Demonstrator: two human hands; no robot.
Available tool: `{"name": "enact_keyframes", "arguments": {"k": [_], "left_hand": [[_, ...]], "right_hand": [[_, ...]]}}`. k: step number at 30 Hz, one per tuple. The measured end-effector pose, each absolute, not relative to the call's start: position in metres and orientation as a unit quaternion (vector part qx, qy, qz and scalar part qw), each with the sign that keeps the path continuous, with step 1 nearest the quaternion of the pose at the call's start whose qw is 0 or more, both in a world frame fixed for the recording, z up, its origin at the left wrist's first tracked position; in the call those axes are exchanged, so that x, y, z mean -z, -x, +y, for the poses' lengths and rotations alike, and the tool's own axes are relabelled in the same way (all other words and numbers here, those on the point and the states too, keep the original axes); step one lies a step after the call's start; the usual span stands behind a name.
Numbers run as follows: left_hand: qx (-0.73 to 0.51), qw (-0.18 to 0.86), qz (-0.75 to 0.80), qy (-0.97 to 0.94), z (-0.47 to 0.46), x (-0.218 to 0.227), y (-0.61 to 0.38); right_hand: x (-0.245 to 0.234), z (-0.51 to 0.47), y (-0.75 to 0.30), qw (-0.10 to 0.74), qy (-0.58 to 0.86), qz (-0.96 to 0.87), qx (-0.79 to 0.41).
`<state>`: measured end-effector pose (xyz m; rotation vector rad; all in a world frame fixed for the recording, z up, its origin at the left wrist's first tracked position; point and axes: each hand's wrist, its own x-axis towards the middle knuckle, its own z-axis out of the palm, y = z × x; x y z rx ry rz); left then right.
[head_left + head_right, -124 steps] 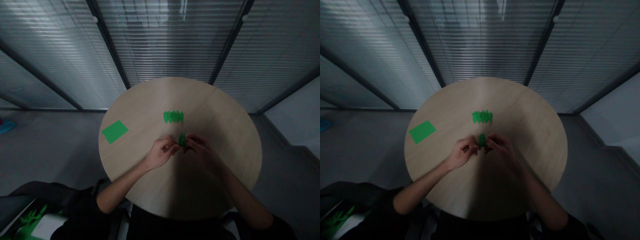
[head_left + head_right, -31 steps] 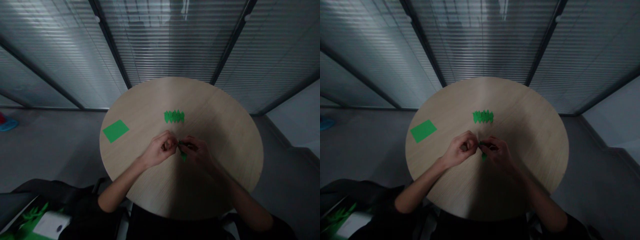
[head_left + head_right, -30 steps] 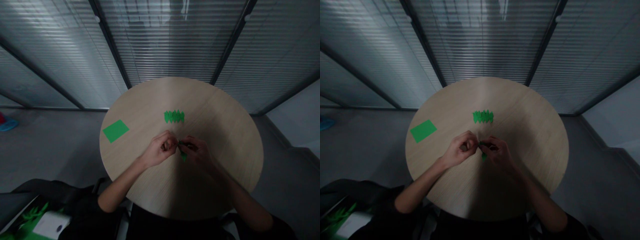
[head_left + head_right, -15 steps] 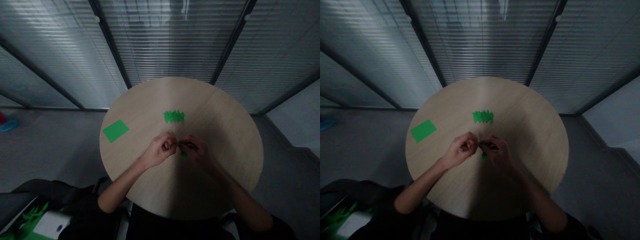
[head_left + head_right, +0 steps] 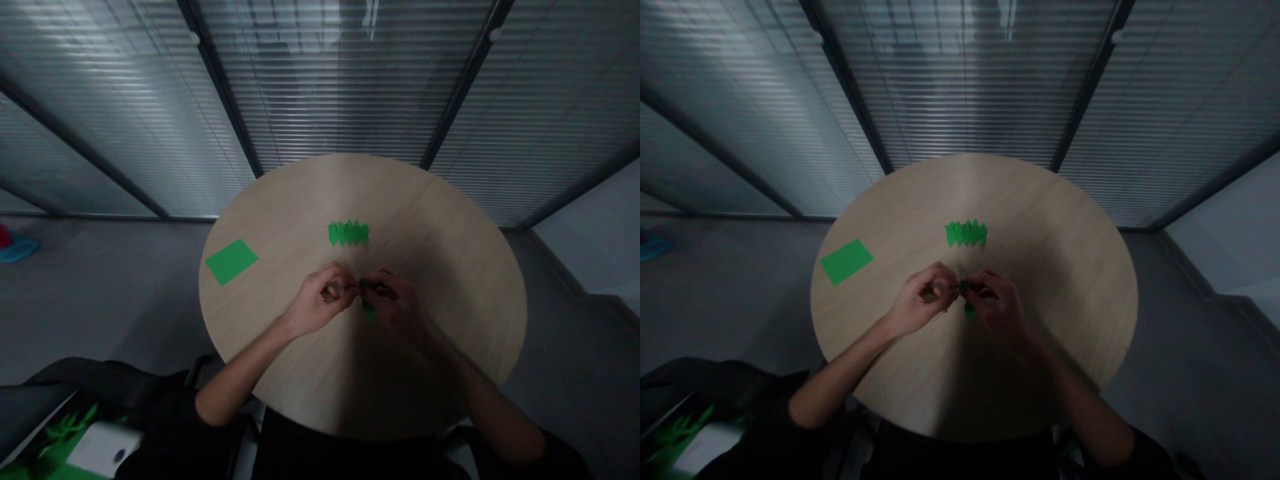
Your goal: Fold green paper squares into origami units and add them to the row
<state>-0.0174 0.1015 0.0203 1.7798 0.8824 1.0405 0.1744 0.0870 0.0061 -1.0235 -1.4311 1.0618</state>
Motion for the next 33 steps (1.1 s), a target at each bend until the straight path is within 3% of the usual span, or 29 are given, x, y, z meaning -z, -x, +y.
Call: {"name": "enact_keyframes", "arguments": {"k": [5, 21, 26, 33], "left_hand": [[-0.435, 0.485, 0.340, -0.678, 0.1013, -0.0179, 0.0166], [-0.469, 0.512, 0.346, -0.631, 0.0989, -0.0168, 0.0103], [-0.463, 0.489, 0.345, -0.654, 0.0998, -0.0153, 0.0102], [-0.462, 0.361, 0.295, -0.755, 0.1048, -0.0197, 0.0190]], "right_hand": [[-0.0046, 0.0862, -0.1741, 0.526, 0.427, -0.598, -0.428], [-0.0113, 0.0865, -0.1733, 0.537, 0.430, -0.567, -0.453], [-0.0105, 0.0862, -0.1716, 0.530, 0.437, -0.567, -0.454], [-0.0070, 0.0863, -0.1748, 0.520, 0.430, -0.600, -0.429]]}}
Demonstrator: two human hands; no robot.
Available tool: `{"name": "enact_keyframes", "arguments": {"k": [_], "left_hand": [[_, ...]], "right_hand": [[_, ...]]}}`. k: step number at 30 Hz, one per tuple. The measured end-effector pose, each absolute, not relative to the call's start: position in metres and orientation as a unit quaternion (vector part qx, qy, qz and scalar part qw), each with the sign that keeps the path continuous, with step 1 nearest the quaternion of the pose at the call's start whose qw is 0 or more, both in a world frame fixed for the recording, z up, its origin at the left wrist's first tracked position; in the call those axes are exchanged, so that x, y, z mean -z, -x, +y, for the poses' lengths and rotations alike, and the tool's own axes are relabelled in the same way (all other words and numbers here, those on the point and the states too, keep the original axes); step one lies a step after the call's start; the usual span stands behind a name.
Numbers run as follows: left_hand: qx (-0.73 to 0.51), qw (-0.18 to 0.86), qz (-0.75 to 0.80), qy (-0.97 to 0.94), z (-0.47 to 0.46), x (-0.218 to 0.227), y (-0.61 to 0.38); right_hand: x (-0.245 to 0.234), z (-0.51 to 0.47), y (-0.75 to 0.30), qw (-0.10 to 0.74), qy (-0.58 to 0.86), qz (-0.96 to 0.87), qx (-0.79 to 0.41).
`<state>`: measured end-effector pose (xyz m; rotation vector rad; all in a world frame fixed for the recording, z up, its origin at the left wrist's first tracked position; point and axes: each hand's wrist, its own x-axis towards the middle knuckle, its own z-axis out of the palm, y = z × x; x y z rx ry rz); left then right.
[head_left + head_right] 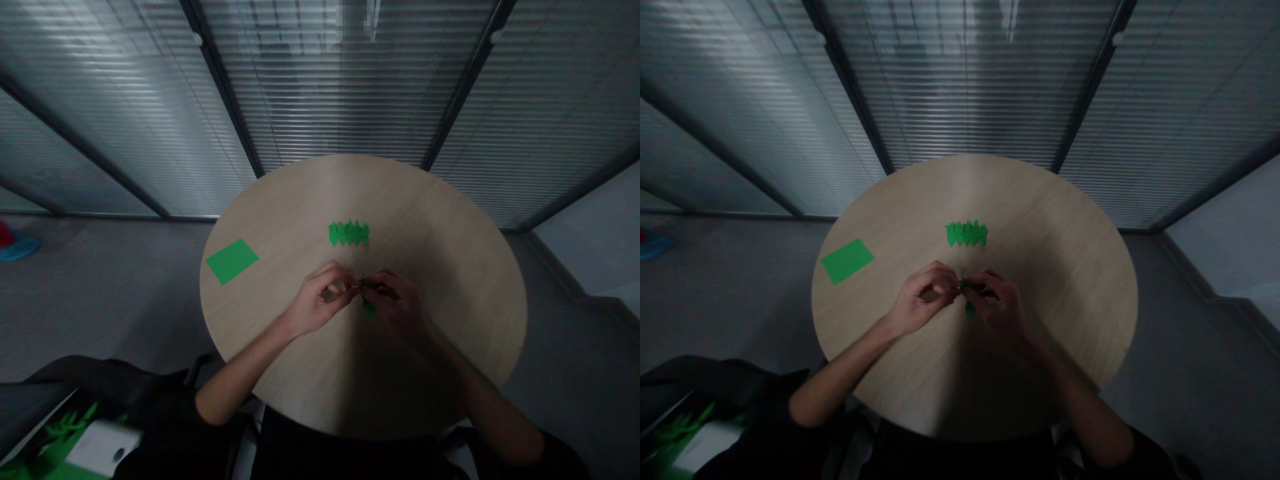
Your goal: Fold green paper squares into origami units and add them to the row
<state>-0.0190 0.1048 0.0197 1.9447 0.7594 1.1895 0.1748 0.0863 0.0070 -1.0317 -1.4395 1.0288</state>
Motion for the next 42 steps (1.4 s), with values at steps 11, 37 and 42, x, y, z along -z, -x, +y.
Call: {"name": "enact_keyframes", "arguments": {"k": [11, 37, 42], "left_hand": [[-0.447, 0.355, 0.302, -0.764, 0.105, -0.019, 0.019], [-0.449, 0.475, 0.341, -0.676, 0.100, -0.018, 0.013], [-0.455, 0.514, 0.341, -0.643, 0.100, -0.019, 0.010]], "right_hand": [[-0.008, 0.086, -0.175, 0.484, 0.458, -0.568, -0.483], [-0.010, 0.085, -0.173, 0.523, 0.442, -0.602, -0.410], [-0.011, 0.085, -0.173, 0.529, 0.437, -0.602, -0.409]]}}
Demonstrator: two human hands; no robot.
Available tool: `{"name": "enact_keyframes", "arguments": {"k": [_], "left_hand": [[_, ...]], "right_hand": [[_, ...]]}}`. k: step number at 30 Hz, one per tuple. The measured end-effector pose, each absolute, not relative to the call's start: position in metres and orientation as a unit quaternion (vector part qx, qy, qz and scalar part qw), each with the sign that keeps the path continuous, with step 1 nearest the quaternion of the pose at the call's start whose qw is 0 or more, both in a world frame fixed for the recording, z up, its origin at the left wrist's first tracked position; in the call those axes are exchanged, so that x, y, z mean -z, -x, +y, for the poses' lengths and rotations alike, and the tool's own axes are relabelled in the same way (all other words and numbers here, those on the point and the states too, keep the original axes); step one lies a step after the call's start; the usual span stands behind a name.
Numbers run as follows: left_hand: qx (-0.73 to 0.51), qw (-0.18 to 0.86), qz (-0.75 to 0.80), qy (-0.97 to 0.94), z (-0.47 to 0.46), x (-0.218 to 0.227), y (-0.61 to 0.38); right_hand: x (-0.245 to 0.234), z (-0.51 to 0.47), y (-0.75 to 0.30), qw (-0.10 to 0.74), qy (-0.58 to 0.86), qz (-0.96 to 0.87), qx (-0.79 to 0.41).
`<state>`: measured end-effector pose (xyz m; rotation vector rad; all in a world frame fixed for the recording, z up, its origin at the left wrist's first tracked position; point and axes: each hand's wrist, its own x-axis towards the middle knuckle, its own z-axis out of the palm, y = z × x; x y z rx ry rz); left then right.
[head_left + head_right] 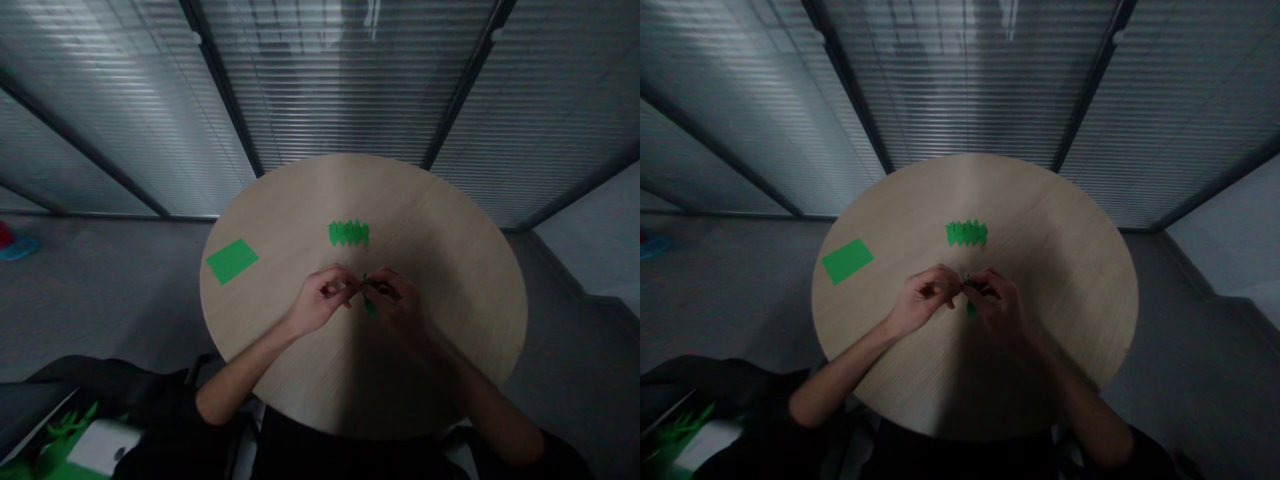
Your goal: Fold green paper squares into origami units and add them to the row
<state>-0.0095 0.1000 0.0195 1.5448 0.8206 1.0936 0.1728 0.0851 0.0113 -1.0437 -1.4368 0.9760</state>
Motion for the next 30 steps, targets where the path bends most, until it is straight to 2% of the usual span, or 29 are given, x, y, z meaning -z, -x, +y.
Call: {"name": "enact_keyframes", "arguments": {"k": [18, 30], "left_hand": [[-0.452, 0.466, 0.376, -0.661, 0.098, -0.010, 0.009], [-0.439, 0.510, 0.372, -0.639, 0.097, -0.011, 0.005]], "right_hand": [[-0.009, 0.086, -0.171, 0.543, 0.443, -0.580, -0.415], [-0.010, 0.082, -0.173, 0.528, 0.433, -0.590, -0.431]]}}
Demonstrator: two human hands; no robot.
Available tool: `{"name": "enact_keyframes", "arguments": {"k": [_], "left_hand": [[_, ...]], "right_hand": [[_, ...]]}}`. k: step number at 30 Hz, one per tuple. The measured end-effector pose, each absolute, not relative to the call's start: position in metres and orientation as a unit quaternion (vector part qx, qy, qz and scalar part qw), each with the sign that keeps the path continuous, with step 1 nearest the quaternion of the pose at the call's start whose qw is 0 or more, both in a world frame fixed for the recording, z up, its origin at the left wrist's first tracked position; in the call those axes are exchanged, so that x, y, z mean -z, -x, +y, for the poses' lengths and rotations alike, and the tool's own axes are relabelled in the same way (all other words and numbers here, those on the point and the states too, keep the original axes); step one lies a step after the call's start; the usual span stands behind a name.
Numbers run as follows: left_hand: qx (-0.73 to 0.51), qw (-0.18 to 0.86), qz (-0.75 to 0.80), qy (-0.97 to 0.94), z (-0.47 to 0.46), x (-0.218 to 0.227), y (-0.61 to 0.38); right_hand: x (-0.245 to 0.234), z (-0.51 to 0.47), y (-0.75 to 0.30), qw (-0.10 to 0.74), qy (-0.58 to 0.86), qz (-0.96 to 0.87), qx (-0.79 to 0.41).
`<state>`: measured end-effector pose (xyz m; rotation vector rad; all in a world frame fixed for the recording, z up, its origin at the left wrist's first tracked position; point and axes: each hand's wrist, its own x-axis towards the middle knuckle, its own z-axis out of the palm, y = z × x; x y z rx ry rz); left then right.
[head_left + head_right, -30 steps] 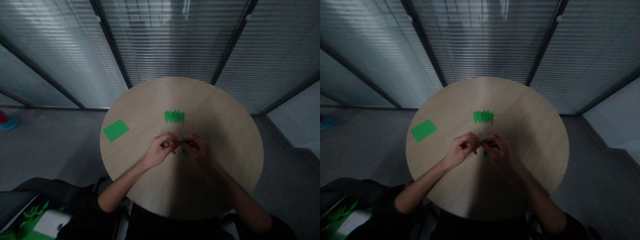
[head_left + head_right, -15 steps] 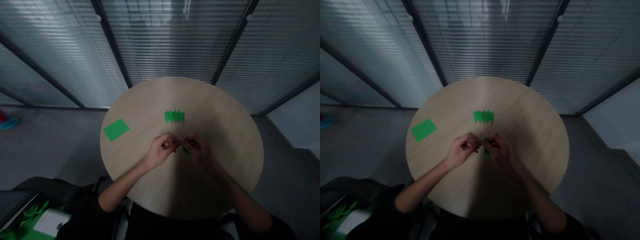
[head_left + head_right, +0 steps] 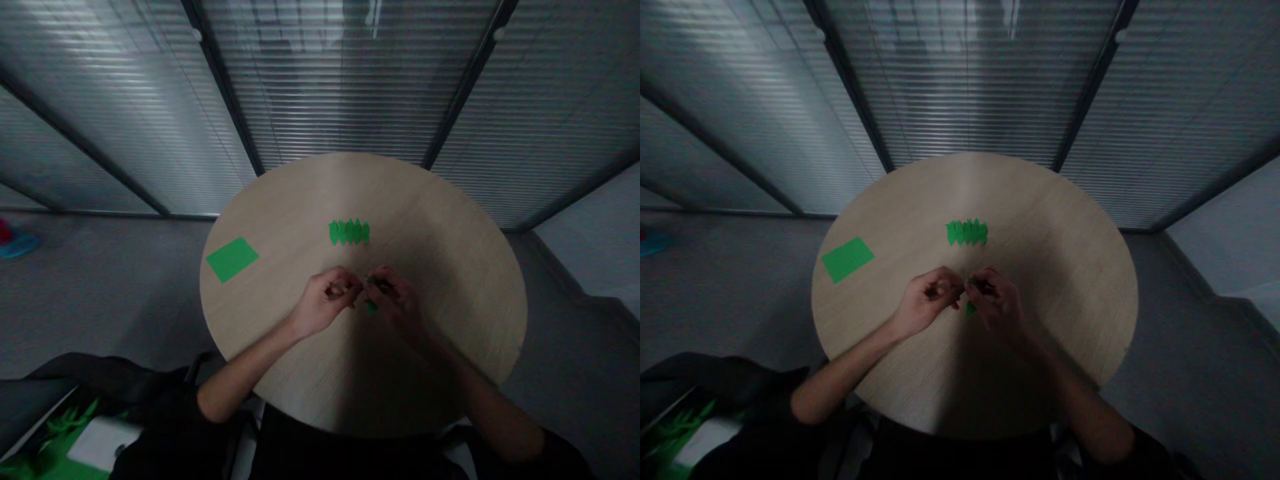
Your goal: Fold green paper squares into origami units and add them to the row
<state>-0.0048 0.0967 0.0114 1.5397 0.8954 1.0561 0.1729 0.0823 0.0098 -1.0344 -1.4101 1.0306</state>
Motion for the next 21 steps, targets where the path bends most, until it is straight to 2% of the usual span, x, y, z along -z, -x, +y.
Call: {"name": "enact_keyframes", "arguments": {"k": [11, 21], "left_hand": [[-0.475, 0.572, 0.347, -0.572, 0.0984, -0.0139, 0.0034], [-0.465, 0.523, 0.378, -0.607, 0.0982, -0.0110, 0.0048]], "right_hand": [[-0.0046, 0.0852, -0.1712, 0.529, 0.427, -0.523, -0.514], [-0.0108, 0.0851, -0.1710, 0.542, 0.434, -0.547, -0.467]]}}
